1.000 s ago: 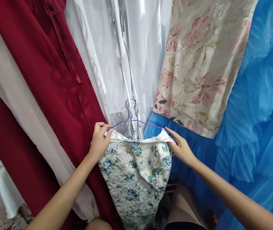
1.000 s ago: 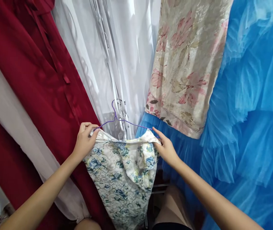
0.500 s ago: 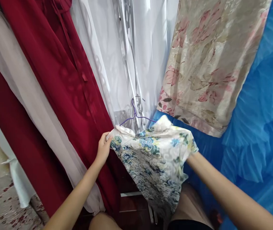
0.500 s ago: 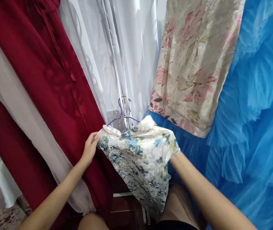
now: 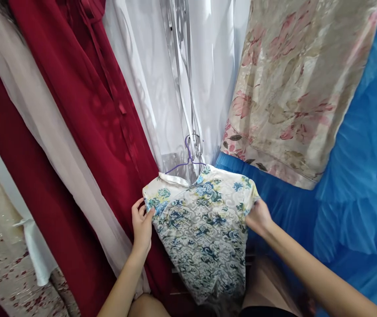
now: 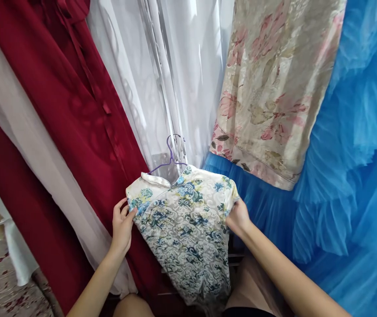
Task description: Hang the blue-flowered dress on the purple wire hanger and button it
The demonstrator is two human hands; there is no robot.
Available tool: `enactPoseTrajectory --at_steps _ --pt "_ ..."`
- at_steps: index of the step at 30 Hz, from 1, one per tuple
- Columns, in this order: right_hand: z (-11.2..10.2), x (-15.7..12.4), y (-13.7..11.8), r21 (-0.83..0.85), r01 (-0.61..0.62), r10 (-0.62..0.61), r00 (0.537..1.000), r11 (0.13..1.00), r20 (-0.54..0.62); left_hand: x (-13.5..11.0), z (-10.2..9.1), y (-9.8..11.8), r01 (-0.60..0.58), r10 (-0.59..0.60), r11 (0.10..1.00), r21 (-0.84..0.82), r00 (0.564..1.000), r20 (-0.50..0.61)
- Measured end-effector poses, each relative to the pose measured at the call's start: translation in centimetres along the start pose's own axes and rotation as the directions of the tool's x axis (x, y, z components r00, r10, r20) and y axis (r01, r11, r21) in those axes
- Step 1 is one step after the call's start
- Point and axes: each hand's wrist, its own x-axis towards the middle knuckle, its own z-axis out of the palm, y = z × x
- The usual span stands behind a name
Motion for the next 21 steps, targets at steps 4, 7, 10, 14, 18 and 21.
enactPoseTrajectory --at_steps 4,7,10,14,18,21 --pt "-1.9 0.0 -0.7 0.25 -0.028 0.069 0.986 0.968 -0.155 -2.2 1.0 1.4 0.022 -0.02 0.997 -0.073 0.999 0.029" --pt "-2.2 0.8 -1.7 0.32 -0.018 0.089 0.973 0.947 -0.211 -3.0 2.3 3.0 0.05 -0.046 0.992 -0.114 0.998 0.043" --pt "-2.1 2.3 -3.4 0.336 0.062 0.029 0.965 0.94 -0.261 -3.1 2.6 4.2 0.041 -0.034 0.995 -0.095 0.996 0.08" --pt "-1.0 3.6 -6.3 0.301 0.174 -0.093 0.96 0.937 -0.266 -1.0 0.6 5.5 -0.174 0.173 0.954 0.246 0.985 0.026" --pt "1.7 2.8 -8.2 0.283 0.173 -0.121 0.974 0.944 -0.191 3.3 -1.6 6.7 -0.296 0.396 0.695 0.655 0.918 -0.005" --pt "4.2 0.8 -7.9 0.22 0.152 -0.14 0.988 0.964 -0.069 5.4 -1.3 6.7 -0.284 0.203 0.783 0.553 0.958 0.205"
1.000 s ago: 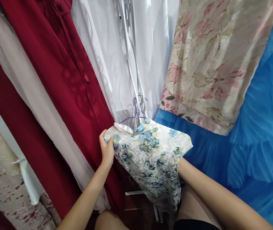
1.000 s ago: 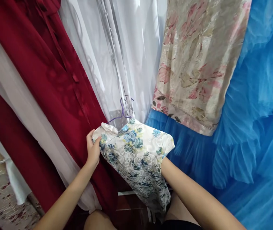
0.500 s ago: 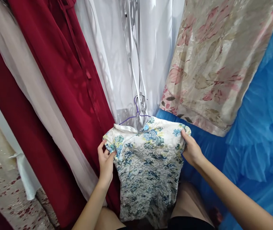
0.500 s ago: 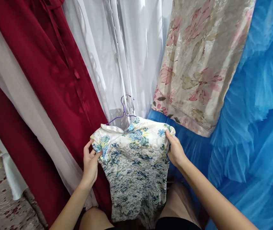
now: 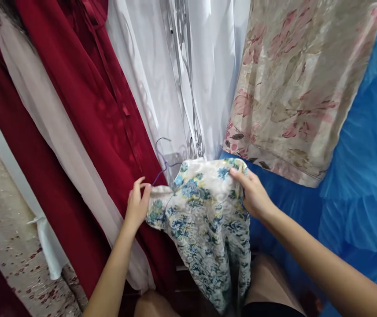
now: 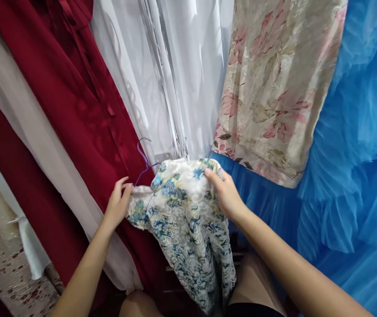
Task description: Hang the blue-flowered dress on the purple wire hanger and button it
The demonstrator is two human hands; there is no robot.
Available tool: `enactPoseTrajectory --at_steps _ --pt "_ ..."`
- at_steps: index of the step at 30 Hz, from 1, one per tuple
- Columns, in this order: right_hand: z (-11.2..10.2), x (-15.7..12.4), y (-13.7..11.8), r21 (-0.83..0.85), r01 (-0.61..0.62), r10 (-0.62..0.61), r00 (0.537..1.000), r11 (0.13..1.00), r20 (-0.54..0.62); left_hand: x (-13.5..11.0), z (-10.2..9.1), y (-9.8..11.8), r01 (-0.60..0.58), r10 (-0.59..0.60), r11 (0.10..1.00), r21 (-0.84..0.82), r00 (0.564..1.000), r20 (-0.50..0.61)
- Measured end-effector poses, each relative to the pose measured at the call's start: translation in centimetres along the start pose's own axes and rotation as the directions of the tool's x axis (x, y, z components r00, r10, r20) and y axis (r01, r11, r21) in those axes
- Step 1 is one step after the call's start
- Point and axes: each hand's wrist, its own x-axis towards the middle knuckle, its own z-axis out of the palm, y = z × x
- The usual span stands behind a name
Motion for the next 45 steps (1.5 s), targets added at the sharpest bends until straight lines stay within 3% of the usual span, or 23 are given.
enactPoseTrajectory --at_steps 2,3,5,8,11,14,15,16,17,18,21,22,24,30,33,35,37,38,39,40,42,44,45 --pt "1.1 -2.0 0.6 -0.111 0.027 -0.015 0.995 0.993 0.102 0.0 1.2 0.4 0.041 -0.023 0.991 -0.128 0.989 0.143" --pt "1.4 -3.2 0.8 -0.178 0.056 -0.027 0.986 0.982 0.164 -0.3 1.9 0.7 0.05 -0.023 0.985 -0.168 0.987 0.16" --pt "1.8 -5.4 1.0 -0.291 0.146 -0.052 0.95 0.946 0.308 -1.4 3.2 1.3 0.019 -0.001 0.974 -0.225 0.997 0.083" --pt "2.0 -8.5 0.5 -0.36 0.303 -0.079 0.849 0.882 0.522 -2.9 4.4 2.1 -0.048 0.008 0.925 -0.376 0.994 -0.108" --pt "2.2 -10.8 -1.0 -0.309 0.414 -0.079 0.695 0.856 0.715 -3.0 5.0 2.9 -0.045 -0.08 0.82 -0.57 0.978 -0.192" --pt "2.2 -11.7 -2.4 -0.179 0.445 -0.044 0.447 0.877 0.893 -2.3 4.8 4.6 -0.061 -0.166 0.651 -0.756 0.961 -0.221" --pt "2.0 -11.7 -2.6 -0.151 0.445 -0.036 0.384 0.883 0.923 -2.2 4.6 5.5 -0.084 -0.17 0.578 -0.812 0.961 -0.22" --pt "1.6 -11.5 -2.7 -0.144 0.449 -0.032 0.362 0.882 0.932 -2.2 4.2 6.5 -0.104 -0.154 0.507 -0.856 0.966 -0.209" --pt "1.1 -11.1 -2.5 -0.16 0.461 -0.033 0.382 0.873 0.923 -2.3 3.7 7.7 -0.113 -0.128 0.43 -0.896 0.975 -0.184" --pt "0.6 -10.5 -2.2 -0.199 0.478 -0.044 0.45 0.855 0.892 -2.5 3.1 8.8 -0.104 -0.098 0.338 -0.935 0.985 -0.144" --pt "-1.1 -8.4 -0.4 -0.407 0.47 -0.112 0.751 0.783 0.651 -3.6 1.1 12.1 0.003 -0.017 0.11 -0.994 1.0 0.001" --pt "-1.4 -7.7 0.2 -0.465 0.439 -0.135 0.822 0.769 0.553 -3.9 0.7 12.9 0.037 -0.005 0.054 -0.998 0.999 0.037" --pt "-1.5 -6.7 1.2 -0.519 0.389 -0.165 0.89 0.761 0.425 -4.3 0.4 14.2 0.075 0.008 -0.024 -0.997 0.997 0.075" --pt "1.4 -6.6 1.4 -0.663 0.284 -0.109 0.95 0.693 0.294 -5.6 3.8 15.8 0.192 0.09 -0.089 -0.977 0.979 0.184" --pt "2.7 -7.7 0.8 -0.639 0.372 -0.176 0.92 0.674 0.351 -6.2 5.7 15.9 0.259 0.122 -0.074 -0.963 0.961 0.249" --pt "3.1 -8.8 0.4 -0.538 0.566 -0.27 0.803 0.625 0.531 -6.3 6.5 15.6 0.293 0.112 -0.081 -0.953 0.953 0.283" --pt "2.7 -9.5 0.0 -0.376 0.749 -0.345 0.609 0.545 0.714 -6.2 6.9 15.2 0.308 0.077 -0.129 -0.943 0.951 0.3" --pt "2.2 -9.5 -0.1 -0.317 0.8 -0.371 0.537 0.51 0.758 -6.1 7.0 15.0 0.312 0.057 -0.164 -0.936 0.95 0.307" --pt "1.5 -9.2 -0.2 -0.308 0.816 -0.392 0.521 0.489 0.758 -6.0 7.0 14.9 0.316 0.042 -0.202 -0.927 0.949 0.314" --pt "0.6 -8.8 -0.2 -0.351 0.798 -0.404 0.565 0.49 0.72 -5.9 6.9 14.8 0.322 0.035 -0.242 -0.915 0.946 0.324" --pt "-1.6 -7.4 -0.2 -0.499 0.647 -0.36 0.749 0.576 0.556 -5.9 6.6 15.2 0.344 0.05 -0.322 -0.882 0.937 0.347" --pt "-3.9 -6.1 -0.2 -0.54 0.381 -0.131 0.887 0.75 0.444 -6.2 6.2 16.1 0.372 0.091 -0.389 -0.843 0.926 0.367" --pt "-4.9 -5.9 -0.2 -0.504 0.209 0.034 0.902 0.838 0.43 -6.4 6.1 16.8 0.393 0.118 -0.41 -0.823 0.918 0.38"
